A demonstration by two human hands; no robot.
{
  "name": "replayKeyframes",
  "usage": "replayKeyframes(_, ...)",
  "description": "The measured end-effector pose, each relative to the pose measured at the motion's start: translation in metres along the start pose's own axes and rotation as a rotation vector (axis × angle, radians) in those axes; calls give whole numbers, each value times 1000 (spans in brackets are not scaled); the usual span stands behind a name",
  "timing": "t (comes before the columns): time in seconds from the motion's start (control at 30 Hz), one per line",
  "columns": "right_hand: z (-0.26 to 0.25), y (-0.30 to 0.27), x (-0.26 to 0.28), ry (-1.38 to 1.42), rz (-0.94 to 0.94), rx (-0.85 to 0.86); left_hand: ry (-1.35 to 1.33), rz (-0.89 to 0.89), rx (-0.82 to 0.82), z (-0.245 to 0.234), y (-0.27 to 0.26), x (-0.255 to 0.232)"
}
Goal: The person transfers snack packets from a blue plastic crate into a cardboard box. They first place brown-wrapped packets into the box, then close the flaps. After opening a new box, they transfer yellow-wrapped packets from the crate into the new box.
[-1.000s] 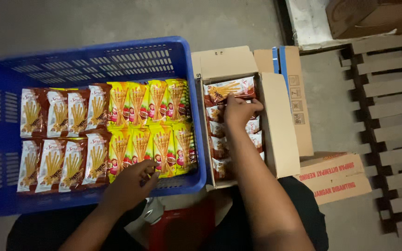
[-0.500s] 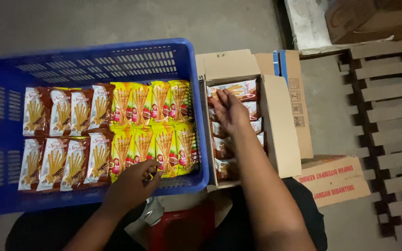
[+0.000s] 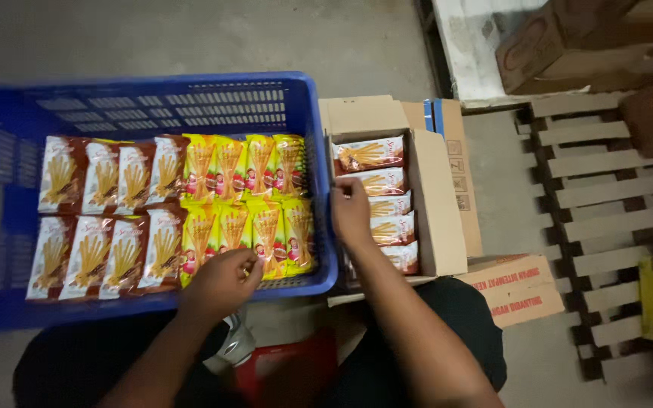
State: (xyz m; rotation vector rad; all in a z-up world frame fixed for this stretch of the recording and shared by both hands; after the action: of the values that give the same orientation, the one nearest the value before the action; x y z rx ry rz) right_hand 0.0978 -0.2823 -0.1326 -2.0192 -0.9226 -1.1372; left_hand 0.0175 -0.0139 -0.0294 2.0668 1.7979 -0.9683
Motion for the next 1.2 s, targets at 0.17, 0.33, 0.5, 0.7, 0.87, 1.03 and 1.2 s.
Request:
replayKeyframes(0.17, 0, -47, 1, -346, -310, -62, -64, 2, -12, 5, 0, 4)
replayKeyframes(0.33, -8, -74, 33, -607, -487, -81, -84, 90, -170, -2, -12, 5)
replayKeyframes(0.5, -10, -67, 27, -771, -341, -116, -257, 187, -186, -1, -23, 13)
replayKeyframes(0.7, -16, -24, -21, -750, -448, -83, -531, 102, -149, -40, -10, 61)
replayKeyframes(0.87, -15, -44, 13, -717, -475, -13, -106, -176, -142, -108, 9, 164)
replayKeyframes(1.03, -22, -34, 3, -790, -494, -19, 295, -432, -49, -139, 13, 245)
replayKeyframes(1.2, -20, -50, 28, -741, -368, -38, 226, -508, -166, -113, 15, 276)
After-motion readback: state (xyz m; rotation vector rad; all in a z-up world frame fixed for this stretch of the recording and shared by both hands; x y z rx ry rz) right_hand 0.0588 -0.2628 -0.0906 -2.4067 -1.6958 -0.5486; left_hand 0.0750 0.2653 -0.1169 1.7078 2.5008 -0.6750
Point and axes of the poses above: each hand's wrist, its own y-axis towards the middle knuckle, its own z-axis out of the palm, x = y × z, the point moved 2 cm from there along y, towards the middle knuckle, and after that the axes turned 6 degrees about -x, right-handed, at the moved point
